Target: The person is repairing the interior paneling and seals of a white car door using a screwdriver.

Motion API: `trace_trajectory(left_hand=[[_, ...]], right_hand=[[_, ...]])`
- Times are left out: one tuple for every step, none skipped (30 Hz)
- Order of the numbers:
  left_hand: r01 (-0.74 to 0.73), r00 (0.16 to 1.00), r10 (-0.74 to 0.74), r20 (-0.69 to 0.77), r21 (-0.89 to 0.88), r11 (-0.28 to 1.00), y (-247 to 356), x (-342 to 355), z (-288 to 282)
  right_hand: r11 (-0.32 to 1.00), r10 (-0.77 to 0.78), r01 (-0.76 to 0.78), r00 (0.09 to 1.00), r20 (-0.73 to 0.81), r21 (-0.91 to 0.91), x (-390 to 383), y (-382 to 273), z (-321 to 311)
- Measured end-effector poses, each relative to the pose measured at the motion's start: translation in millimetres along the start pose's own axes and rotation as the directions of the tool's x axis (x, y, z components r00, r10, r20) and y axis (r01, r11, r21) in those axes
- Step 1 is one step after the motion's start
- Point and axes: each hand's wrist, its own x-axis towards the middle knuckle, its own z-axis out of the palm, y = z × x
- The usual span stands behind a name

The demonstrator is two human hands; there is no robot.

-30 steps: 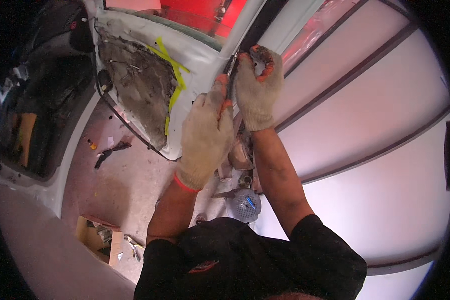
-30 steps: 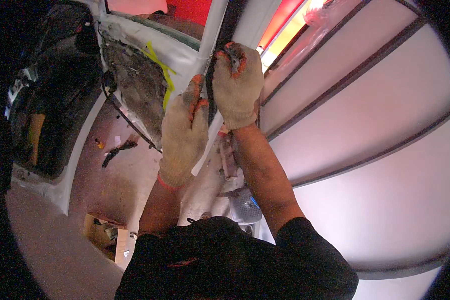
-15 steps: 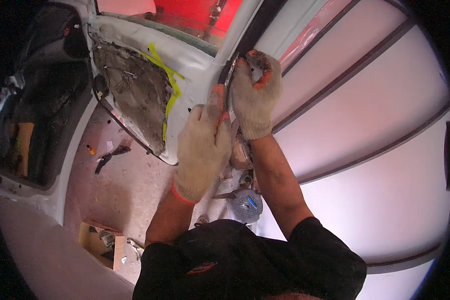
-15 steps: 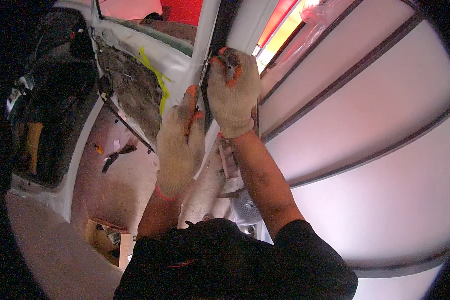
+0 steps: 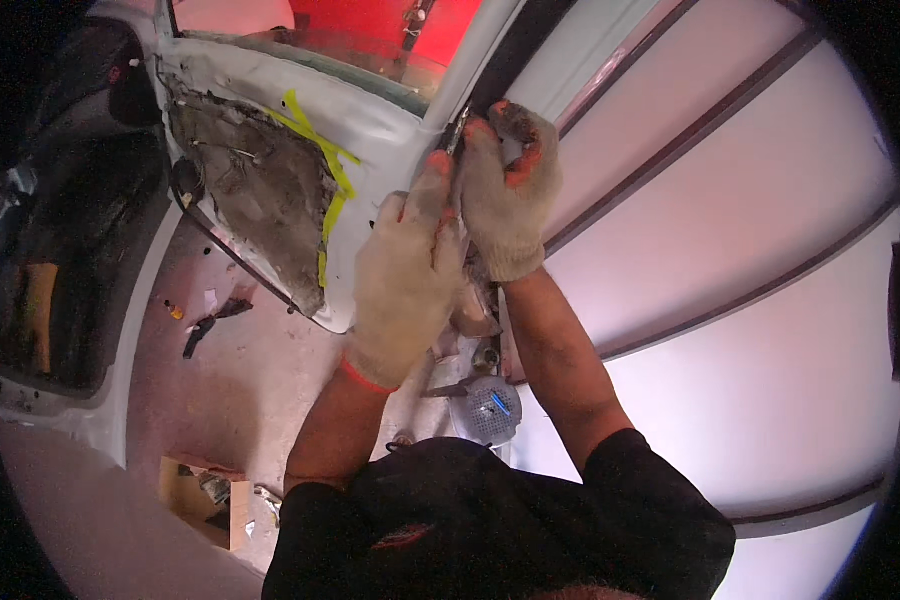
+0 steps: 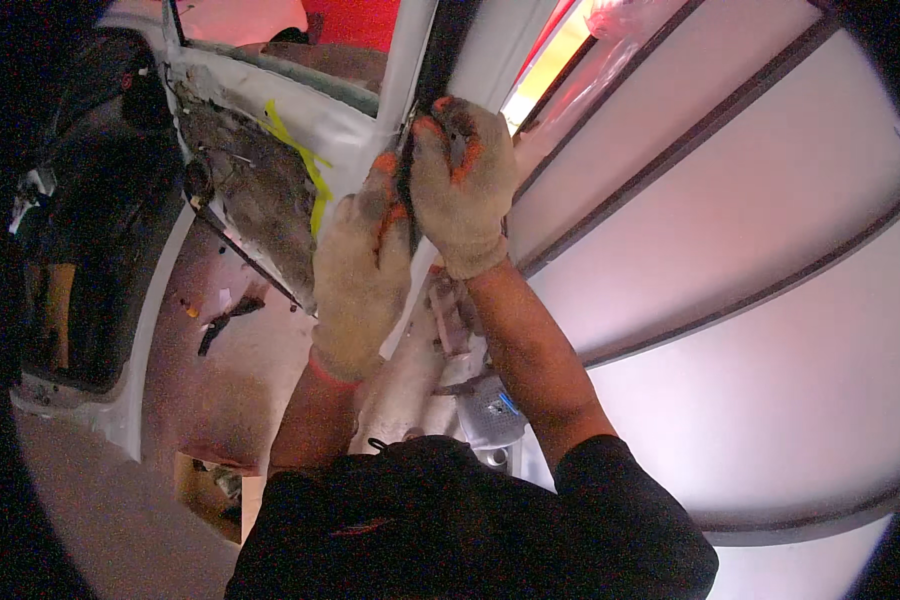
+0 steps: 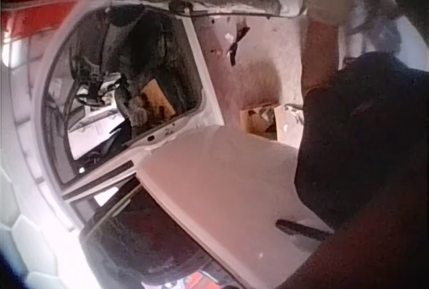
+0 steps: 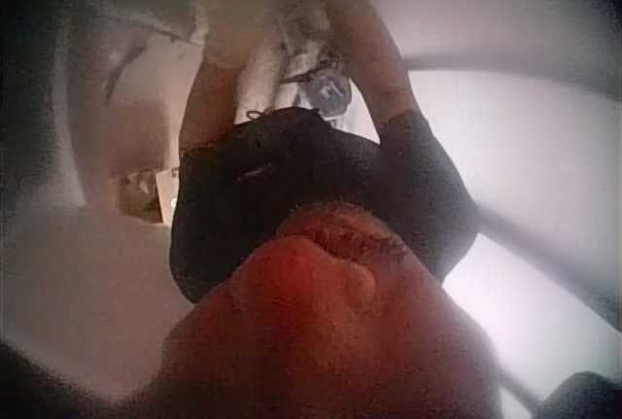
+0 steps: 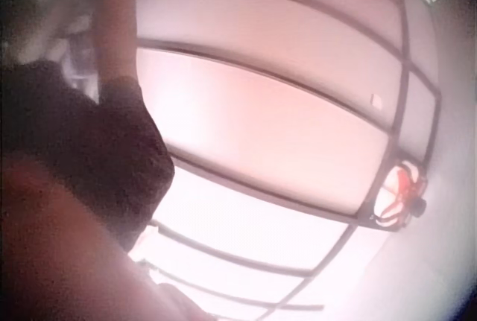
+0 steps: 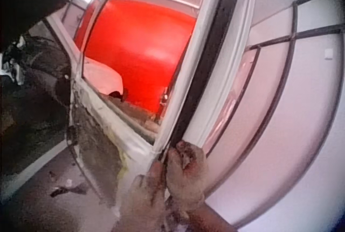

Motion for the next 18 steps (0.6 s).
trace_trajectory(left_hand=[[0.001, 1.0, -0.001, 0.009, -0.011, 1.0, -0.7, -0.4, -0.2], [0.001, 1.0, -0.001, 0.008, -0.013, 1.0, -0.5, -3.0, -0.6], [0.012, 1.0, -0.013, -0.015, -0.068, 0.998, 0.4, -7.7, -1.6], [0.023, 0.999, -0.028, -0.036, -0.123, 0.992, -0.9, -11.1, -1.7], [0.025, 0.999, -0.03, -0.037, -0.124, 0.992, -2.4, -12.8, -1.5], [0.006, 0.999, -0.011, -0.04, -0.116, 0.993, -3.7, -14.5, -1.5], [-0.011, 0.999, 0.006, -0.044, -0.105, 0.994, -3.9, -17.1, -4.1], [-0.008, 0.999, 0.003, -0.046, -0.105, 0.994, -3.7, -17.6, -7.1], [-0.003, 1.0, 0.001, -0.021, -0.111, 0.994, -3.3, -16.3, -10.1], [-0.001, 1.0, 0.001, 0.001, -0.117, 0.993, -3.5, -15.0, -13.0], [-0.001, 1.0, 0.001, -0.002, -0.118, 0.993, -4.3, -15.8, -15.3], [0.0, 1.0, 0.0, -0.004, -0.134, 0.991, -5.4, -17.1, -17.0], [0.0, 1.0, -0.001, -0.003, -0.151, 0.989, -6.7, -18.7, -18.7], [0.0, 1.0, 0.0, -0.001, -0.153, 0.988, -7.1, -19.5, -20.5], [0.001, 1.0, 0.0, 0.008, -0.129, 0.992, -7.3, -19.8, -21.9], [0.002, 1.0, 0.0, 0.017, -0.108, 0.994, -6.5, -19.8, -22.4], [0.001, 1.0, 0.001, 0.019, -0.113, 0.994, -6.0, -19.5, -22.8], [0.014, 0.999, -0.008, 0.042, -0.143, 0.99, -5.8, -19.2, -23.0]], right_hand=[[0.998, 0.046, -0.047, 0.998, 0.036, 0.039, 0.7, -1.2, -2.3], [0.998, 0.044, -0.045, 0.998, 0.037, 0.038, 0.0, 3.6, -1.2], [0.991, 0.034, -0.037, 0.999, 0.019, 0.132, -2.3, 13.1, 2.2], [0.974, 0.029, -0.028, 1.0, 0.001, 0.224, -2.8, 14.6, 5.3], [0.974, 0.029, -0.029, 1.0, 0.004, 0.224, -3.2, 15.2, 4.8], [0.974, 0.035, -0.033, 0.999, -0.004, 0.224, -3.0, 15.0, 3.7], [0.973, 0.043, -0.04, 0.999, -0.01, 0.227, -3.4, 11.0, 3.2], [0.973, 0.044, -0.041, 0.999, -0.006, 0.228, -4.9, 13.2, 3.4], [0.964, 0.061, -0.054, 0.998, -0.018, 0.259, -6.7, 19.2, 3.7], [0.955, 0.076, -0.064, 0.997, -0.029, 0.29, -5.2, 16.5, 4.9], [0.955, 0.073, -0.062, 0.997, -0.027, 0.291, -4.9, 12.8, 3.5], [0.987, 0.066, -0.062, 0.998, -0.018, 0.151, -4.5, 8.6, 1.1], [0.998, 0.061, -0.061, 0.998, -0.011, 0.007, -3.7, 1.3, 0.6], [0.998, 0.061, -0.061, 0.998, -0.012, 0.005, -1.6, -5.0, 2.2], [0.999, 0.04, -0.04, 0.997, -0.066, 0.0, 1.7, -10.8, 4.7], [1.0, 0.016, -0.017, 0.993, -0.119, -0.008, 5.3, -15.1, 5.9], [1.0, 0.015, -0.016, 0.993, -0.119, -0.013, 8.2, -17.1, 7.0], [0.998, 0.061, -0.058, 0.99, -0.124, 0.023, 11.1, -18.3, 8.3]])
